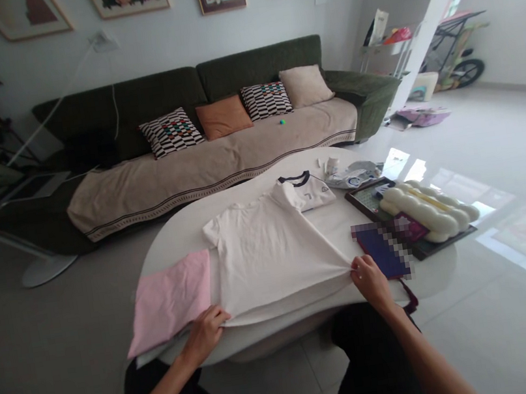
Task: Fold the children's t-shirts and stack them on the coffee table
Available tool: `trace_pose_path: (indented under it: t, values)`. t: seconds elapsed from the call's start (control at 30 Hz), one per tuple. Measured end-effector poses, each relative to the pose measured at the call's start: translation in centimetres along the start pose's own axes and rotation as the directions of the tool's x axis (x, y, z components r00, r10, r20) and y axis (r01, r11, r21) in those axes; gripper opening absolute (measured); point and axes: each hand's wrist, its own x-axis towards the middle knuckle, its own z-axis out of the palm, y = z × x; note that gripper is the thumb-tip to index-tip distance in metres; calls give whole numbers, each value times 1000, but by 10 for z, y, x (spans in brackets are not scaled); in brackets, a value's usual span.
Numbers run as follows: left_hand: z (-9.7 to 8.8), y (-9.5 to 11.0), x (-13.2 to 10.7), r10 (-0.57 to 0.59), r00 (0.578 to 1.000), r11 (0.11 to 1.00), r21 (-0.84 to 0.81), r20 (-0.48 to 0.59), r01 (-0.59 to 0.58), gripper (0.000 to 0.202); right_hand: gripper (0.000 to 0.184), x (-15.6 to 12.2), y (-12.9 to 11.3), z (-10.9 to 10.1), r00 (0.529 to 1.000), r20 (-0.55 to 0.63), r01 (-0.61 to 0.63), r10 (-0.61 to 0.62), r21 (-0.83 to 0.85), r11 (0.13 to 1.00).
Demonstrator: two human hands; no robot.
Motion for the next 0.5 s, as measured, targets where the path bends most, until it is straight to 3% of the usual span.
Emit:
trace_pose_path:
  t: [0.17,0.27,0.33,0.4,0.43,0.5]
  values:
    - [3,12,-22,143,976,983,-139,163,-121,24,12,-18,21,-18,987,156,66,-41,-157,985]
    - [-19,0,-4,191,945,927,-365,265,-86,21,21,-21,0,-22,989,131,98,-76,-171,981]
    - [-43,-21,29,94,974,868,-497,206,21,25,24,-24,-44,-18,988,95,130,-120,-112,985]
    - [-67,-51,73,-137,988,800,-581,69,152,27,25,-34,-107,-7,962,166,214,-217,35,976]
    - [-77,-68,96,-304,953,752,-615,-7,236,27,24,-43,-141,2,928,234,264,-288,130,956]
    - [-88,-99,137,-451,890,714,-628,-75,309,31,22,-65,-201,25,819,369,357,-439,271,894]
